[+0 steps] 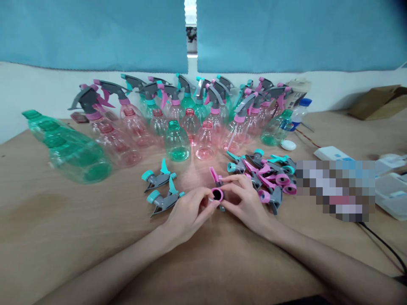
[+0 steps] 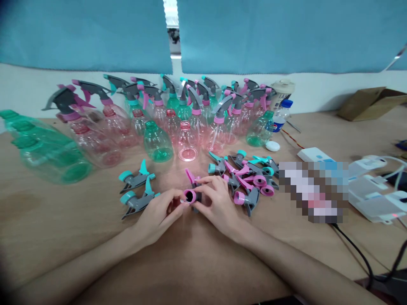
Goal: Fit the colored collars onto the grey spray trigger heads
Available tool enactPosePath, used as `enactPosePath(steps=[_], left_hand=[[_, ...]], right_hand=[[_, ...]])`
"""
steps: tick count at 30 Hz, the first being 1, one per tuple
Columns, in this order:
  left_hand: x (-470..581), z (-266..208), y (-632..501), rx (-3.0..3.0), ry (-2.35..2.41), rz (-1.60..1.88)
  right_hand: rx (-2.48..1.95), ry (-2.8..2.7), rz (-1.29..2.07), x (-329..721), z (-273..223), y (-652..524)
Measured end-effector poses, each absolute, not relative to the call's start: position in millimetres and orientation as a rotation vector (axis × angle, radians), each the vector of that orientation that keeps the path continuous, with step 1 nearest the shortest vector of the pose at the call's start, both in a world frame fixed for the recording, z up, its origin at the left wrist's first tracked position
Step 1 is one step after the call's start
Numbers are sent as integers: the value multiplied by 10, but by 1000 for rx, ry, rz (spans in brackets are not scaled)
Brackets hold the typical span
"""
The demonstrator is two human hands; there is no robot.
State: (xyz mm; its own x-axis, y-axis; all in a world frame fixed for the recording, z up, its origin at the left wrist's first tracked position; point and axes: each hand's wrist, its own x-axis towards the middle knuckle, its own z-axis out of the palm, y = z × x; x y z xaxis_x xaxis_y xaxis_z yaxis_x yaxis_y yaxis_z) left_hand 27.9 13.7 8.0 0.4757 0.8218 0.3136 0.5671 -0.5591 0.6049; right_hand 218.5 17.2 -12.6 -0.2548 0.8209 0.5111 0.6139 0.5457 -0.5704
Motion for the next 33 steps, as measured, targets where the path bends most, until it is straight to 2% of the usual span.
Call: enactPosePath(steps=[4, 22, 33], left_hand=[[291, 56, 148, 2254, 1075, 762], [278, 12, 167, 2070, 1224, 1032], [269, 91, 167, 2106, 1211, 1013]], right_hand=[[-1166, -1989, 318, 2189, -132, 176], [-1208, -1962, 291, 2212, -163, 195], [-1211, -1973, 290, 2214, -171, 197]])
